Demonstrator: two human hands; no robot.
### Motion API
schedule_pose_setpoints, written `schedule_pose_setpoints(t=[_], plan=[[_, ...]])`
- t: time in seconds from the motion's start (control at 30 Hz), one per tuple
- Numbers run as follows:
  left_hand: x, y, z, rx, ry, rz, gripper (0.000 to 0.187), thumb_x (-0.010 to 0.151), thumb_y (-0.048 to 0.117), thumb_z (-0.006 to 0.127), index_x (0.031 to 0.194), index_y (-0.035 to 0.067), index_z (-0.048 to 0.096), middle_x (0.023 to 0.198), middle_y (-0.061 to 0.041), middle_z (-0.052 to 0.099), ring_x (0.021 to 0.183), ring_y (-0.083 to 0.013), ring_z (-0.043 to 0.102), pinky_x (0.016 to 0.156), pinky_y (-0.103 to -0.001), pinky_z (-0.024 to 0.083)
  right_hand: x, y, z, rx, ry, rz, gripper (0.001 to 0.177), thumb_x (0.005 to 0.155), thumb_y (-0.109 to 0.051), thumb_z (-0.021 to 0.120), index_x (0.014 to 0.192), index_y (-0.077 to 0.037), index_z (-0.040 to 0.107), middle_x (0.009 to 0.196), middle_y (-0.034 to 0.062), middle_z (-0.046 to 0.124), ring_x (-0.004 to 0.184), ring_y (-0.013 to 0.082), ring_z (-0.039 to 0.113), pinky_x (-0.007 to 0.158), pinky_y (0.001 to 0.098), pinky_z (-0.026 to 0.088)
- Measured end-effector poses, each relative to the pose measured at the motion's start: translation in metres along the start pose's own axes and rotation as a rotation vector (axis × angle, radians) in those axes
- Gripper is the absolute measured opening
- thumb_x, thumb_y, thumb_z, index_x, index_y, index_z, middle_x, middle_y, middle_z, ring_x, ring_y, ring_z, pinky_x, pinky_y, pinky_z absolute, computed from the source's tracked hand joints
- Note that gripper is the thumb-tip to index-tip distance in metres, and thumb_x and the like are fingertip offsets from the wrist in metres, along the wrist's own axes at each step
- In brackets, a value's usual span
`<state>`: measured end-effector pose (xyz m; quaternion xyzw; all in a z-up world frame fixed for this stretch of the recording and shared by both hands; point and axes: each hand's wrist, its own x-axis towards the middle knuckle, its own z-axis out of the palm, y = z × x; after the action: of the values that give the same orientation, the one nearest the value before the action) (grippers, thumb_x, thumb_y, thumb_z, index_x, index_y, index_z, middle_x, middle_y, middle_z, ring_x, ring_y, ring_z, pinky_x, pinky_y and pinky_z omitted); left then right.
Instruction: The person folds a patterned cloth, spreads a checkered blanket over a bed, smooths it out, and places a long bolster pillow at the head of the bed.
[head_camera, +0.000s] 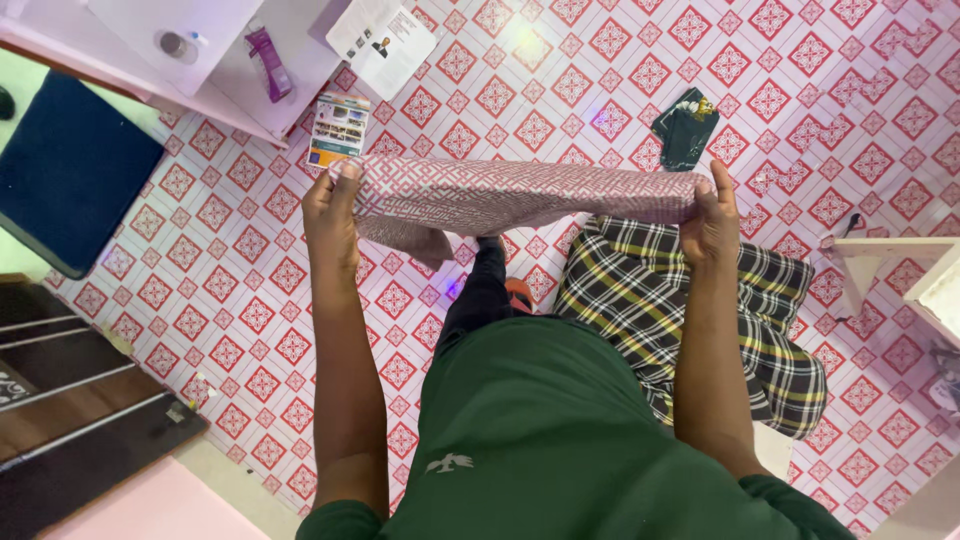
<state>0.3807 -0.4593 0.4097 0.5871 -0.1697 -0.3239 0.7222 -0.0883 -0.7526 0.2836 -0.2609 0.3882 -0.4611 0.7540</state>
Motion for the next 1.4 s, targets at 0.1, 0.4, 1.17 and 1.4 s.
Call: schedule_pose_setpoints(t=[0.1,0.4,1.17,1.4], plan=[[0.05,-0.024,-0.007,-0.041,0.011,-0.005,0.025,0.108,0.022,0.068,0.115,-0.002,0.073,0.098,0.0,0.067,0.087,-0.0046,0.054,0.083,-0.024,0.043,0.026,-0.016,0.022,-0.039,-0.004,-0.116,0.068,0.095,0.003,0.072,0.156,-0.004,0.042,0.118,0.0134,0.066,0.108,0.0238,0.069,0.107,0.0408,0.059],[0.22,-0.026,0.005,-0.351,-0.063,-0.044,0.018,0.103,0.018,0.069,0.107,0.001,0.07,0.1,-0.006,0.072,0.093,-0.0145,0.068,0.091,-0.033,0.054,0.071,-0.11,0.142,-0.297,-0.081,-0.362,0.061,0.103,0.002,0.08,0.155,0.005,0.048,0.115,0.0108,0.066,0.097,0.0151,0.069,0.095,0.0268,0.059],[0.368,0.015,0.107,0.555,-0.001,-0.035,0.038,0.101,0.027,0.07,0.074,0.006,0.053,0.07,0.0,0.044,0.064,-0.01,0.034,0.059,-0.031,0.03,0.268,-0.173,0.177,-0.725,-0.109,-0.272,0.035,0.103,0.007,0.073,0.137,0.004,0.065,0.108,0.0094,0.077,0.096,0.0128,0.075,0.092,0.0248,0.061],[0.418,0.008,0.168,0.799,0.074,0.377,0.041,0.099,0.023,0.076,0.078,-0.003,0.053,0.103,-0.011,0.056,0.087,-0.018,0.05,0.075,-0.032,0.045,0.321,-0.211,0.191,-0.964,-0.051,-0.317,0.029,0.104,0.0,0.076,0.132,0.002,0.067,0.096,0.0067,0.073,0.086,0.0084,0.07,0.075,0.0192,0.054]])
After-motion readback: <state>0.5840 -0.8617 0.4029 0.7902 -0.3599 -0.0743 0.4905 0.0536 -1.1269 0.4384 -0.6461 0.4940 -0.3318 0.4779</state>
